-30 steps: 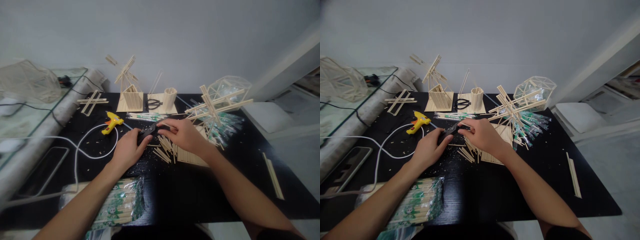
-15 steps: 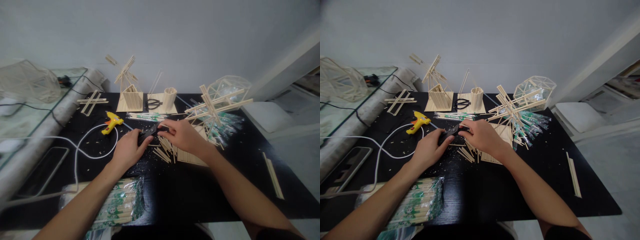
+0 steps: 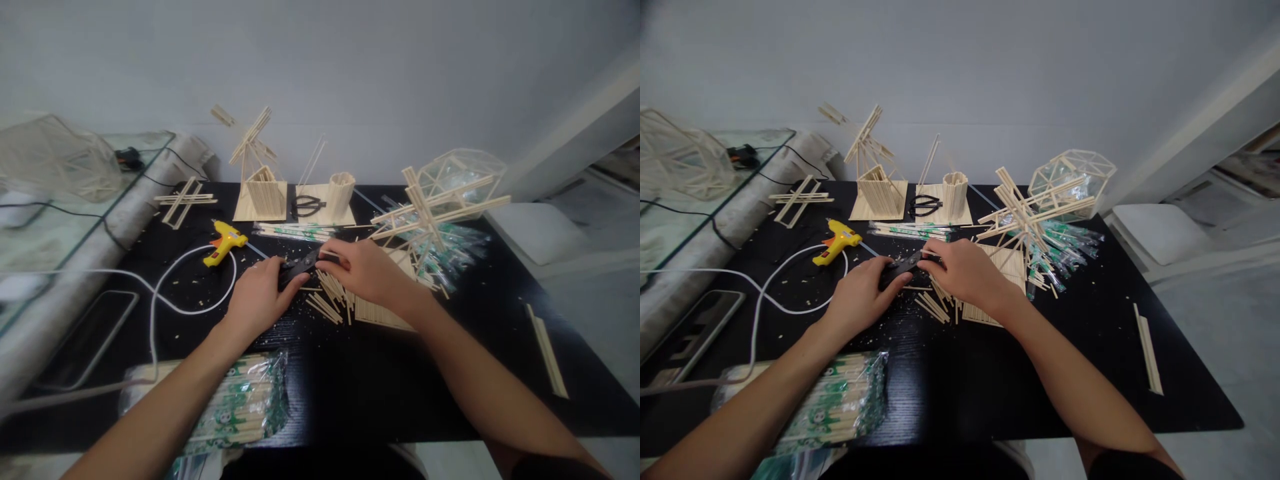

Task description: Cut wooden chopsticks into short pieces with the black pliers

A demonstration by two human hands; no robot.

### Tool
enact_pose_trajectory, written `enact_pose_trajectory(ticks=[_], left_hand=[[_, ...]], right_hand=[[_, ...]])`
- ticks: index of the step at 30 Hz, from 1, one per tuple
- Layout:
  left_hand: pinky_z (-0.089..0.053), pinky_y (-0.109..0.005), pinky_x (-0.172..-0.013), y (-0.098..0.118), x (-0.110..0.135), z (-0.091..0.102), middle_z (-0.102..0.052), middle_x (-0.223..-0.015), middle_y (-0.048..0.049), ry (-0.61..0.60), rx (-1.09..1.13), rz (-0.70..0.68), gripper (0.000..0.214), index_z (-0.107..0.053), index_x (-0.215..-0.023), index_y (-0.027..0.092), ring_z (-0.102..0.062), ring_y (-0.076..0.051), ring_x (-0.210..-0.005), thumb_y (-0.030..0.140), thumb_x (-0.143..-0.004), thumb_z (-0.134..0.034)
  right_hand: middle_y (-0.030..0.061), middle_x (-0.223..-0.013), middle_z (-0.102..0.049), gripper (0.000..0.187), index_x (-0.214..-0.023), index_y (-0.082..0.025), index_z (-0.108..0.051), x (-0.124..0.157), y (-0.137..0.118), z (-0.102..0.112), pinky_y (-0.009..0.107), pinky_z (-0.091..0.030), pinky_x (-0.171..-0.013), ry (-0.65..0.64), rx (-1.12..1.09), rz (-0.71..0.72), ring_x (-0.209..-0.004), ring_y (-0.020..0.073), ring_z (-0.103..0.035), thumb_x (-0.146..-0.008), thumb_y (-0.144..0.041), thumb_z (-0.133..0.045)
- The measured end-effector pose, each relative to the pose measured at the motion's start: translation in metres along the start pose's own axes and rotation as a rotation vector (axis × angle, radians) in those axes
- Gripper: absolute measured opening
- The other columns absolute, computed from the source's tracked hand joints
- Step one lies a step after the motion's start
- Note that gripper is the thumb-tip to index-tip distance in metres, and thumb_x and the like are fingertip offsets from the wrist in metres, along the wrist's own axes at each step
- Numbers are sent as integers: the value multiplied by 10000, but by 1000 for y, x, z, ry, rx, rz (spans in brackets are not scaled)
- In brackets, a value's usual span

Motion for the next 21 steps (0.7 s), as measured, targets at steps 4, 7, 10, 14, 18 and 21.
enact_pose_trajectory(ticks=[4,7,10,14,18,21], left_hand=[[-540,-478,-842,2,0,0,-718,-1006,-166,-5,-7,-17,638,-626,-1129,135,-688,-334,-949,699,-958,-380],[-543,-486,-833,2,0,-1,-717,-1002,-168,-10,-14,-15,641,-627,-1129,137,-686,-336,-942,701,-957,-377],[-540,-490,-851,1,-1,-1,-719,-1016,-172,-13,-10,-12,642,-628,-1132,133,-685,-336,-955,697,-960,-375],[-536,-494,-860,-2,-1,-1,-722,-1039,-181,-12,7,10,645,-627,-1146,136,-683,-340,-963,699,-958,-375],[-530,-499,-860,-6,-1,-1,-719,-1046,-191,-12,13,40,652,-628,-1146,140,-682,-353,-965,707,-951,-370],[-529,-488,-845,-8,-2,-2,-720,-1028,-190,-15,4,52,647,-631,-1125,145,-683,-350,-946,708,-949,-365]], right_hand=[[-20,-588,-563,166,-956,-188,-694,0,-1,-1,279,-257,-578,-19,39,3,-512,115,-441,-973,-326,-604],[-4,-600,-577,198,-910,-186,-683,0,-1,1,286,-244,-574,-10,80,2,-535,127,-461,-989,-328,-569],[3,-610,-583,221,-871,-184,-670,0,-1,3,289,-240,-575,4,101,11,-547,131,-458,-995,-322,-549],[-1,-608,-582,199,-882,-182,-666,1,0,6,291,-243,-573,6,90,10,-531,129,-447,-985,-315,-561],[5,-609,-592,178,-921,-180,-675,1,1,7,293,-261,-579,8,78,-6,-528,136,-451,-977,-305,-562],[11,-610,-594,177,-935,-175,-681,1,2,7,294,-265,-578,8,95,-15,-536,142,-463,-975,-297,-560]])
Point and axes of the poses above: each hand's wrist, its own x-axis away from the middle knuckle, its own z-axis out of the back of the hand, y = z × x, the point moved 10 cm from there along -x, towards the middle knuckle
